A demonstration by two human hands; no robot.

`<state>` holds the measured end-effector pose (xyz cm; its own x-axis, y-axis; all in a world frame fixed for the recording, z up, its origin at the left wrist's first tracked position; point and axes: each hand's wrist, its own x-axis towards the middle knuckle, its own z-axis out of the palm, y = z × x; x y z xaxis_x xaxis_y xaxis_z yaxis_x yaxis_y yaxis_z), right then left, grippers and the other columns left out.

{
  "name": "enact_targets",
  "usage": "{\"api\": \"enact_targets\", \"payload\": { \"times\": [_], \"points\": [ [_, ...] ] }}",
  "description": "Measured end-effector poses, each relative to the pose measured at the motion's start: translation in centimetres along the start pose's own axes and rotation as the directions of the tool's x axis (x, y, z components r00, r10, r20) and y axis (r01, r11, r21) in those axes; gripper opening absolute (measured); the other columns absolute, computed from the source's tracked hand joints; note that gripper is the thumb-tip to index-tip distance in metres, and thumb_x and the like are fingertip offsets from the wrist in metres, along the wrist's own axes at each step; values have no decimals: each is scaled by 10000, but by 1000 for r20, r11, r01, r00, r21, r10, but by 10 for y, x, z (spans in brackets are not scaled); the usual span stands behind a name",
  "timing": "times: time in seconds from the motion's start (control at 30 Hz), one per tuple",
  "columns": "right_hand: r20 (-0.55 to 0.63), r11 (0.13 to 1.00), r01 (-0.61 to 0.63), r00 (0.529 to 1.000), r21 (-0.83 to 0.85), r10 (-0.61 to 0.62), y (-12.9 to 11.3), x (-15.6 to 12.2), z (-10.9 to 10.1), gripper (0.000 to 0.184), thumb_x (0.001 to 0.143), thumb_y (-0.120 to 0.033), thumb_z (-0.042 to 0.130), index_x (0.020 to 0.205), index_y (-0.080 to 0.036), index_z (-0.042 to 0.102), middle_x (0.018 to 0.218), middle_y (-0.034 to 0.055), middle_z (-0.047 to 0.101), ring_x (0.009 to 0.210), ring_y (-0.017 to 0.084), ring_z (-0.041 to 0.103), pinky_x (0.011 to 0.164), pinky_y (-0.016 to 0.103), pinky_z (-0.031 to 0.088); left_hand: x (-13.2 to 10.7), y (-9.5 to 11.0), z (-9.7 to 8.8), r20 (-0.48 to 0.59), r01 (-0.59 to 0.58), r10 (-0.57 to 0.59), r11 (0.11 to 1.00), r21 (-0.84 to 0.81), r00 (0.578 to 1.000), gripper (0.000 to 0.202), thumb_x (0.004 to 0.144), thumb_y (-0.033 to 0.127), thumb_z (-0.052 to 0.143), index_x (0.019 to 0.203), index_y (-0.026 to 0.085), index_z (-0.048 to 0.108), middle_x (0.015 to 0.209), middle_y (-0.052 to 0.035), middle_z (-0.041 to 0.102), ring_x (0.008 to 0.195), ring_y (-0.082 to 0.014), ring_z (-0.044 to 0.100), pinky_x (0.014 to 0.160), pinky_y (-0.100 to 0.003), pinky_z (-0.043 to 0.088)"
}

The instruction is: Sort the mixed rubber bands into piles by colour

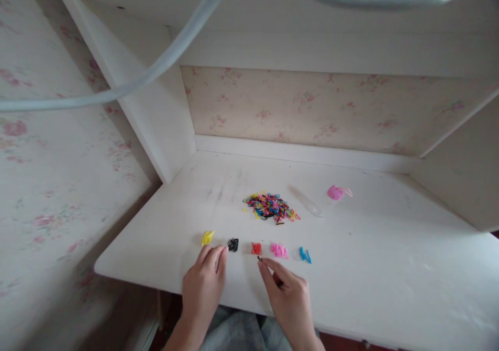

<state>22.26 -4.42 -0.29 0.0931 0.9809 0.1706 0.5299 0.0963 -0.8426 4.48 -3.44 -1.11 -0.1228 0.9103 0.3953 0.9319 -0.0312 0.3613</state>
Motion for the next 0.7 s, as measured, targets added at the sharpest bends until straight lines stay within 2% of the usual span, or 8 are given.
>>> {"api": "enact_targets", "payload": {
  "times": [0.1, 0.2, 0.3, 0.43, 0.53, 0.7],
  "points": [
    [35, 976, 175, 984, -127, -172, 2, -4, 11, 310, 903, -370, 462, 885, -197, 719, 624, 14, 651, 490, 81, 545, 529, 163, 382, 6, -2, 3, 2, 13, -14, 993, 114, 1000, 235, 897, 370, 436, 927, 255, 639, 874, -17, 678, 666, -143, 651, 555, -231, 429],
    [153, 903, 311, 949, -296, -277, 1, 1, 19, 308, 936, -281, 396, 919, -214, 696, 682, 25, 684, 573, 97, 612, 565, 165, 373, 9, -1, 7, 25, 25, -29, 987, 161, 999, 241, 903, 365, 420, 922, 271, 640, 865, -7, 682, 616, -135, 644, 510, -234, 408],
    [245, 816, 364, 929, -450, -279, -6, 11, 24, 265, 920, -220, 406, 947, -254, 667, 667, -1, 680, 580, 105, 620, 526, 173, 325, 9, 0, 10, 72, 3, -14, 989, 149, 997, 244, 906, 352, 409, 929, 277, 639, 877, -6, 684, 617, -132, 645, 500, -230, 409],
    [291, 721, 378, 924, -581, -250, -16, 26, 28, 214, 894, -193, 443, 922, -274, 640, 653, -24, 670, 561, 111, 615, 485, 185, 276, 10, -4, 14, 122, -39, 26, 994, 107, 992, 243, 905, 346, 407, 943, 280, 638, 899, -5, 684, 624, -137, 648, 486, -237, 415],
    [341, 664, 412, 908, -624, -242, -23, 34, 30, 181, 884, -171, 462, 915, -258, 618, 659, -22, 661, 589, 121, 628, 483, 192, 278, 10, -10, 16, 89, -28, 24, 998, 49, 996, 243, 904, 346, 416, 966, 264, 636, 914, -16, 684, 655, -134, 653, 526, -231, 448],
    [453, 597, 490, 862, -635, -226, -33, 41, 32, 182, 862, -159, 509, 1008, -243, 577, 699, -5, 656, 625, 127, 637, 493, 183, 313, 8, -17, 19, 33, -17, 19, 999, -39, 999, 247, 905, 345, 422, 958, 232, 635, 914, -32, 678, 716, -138, 658, 625, -230, 489]
  ]
}}
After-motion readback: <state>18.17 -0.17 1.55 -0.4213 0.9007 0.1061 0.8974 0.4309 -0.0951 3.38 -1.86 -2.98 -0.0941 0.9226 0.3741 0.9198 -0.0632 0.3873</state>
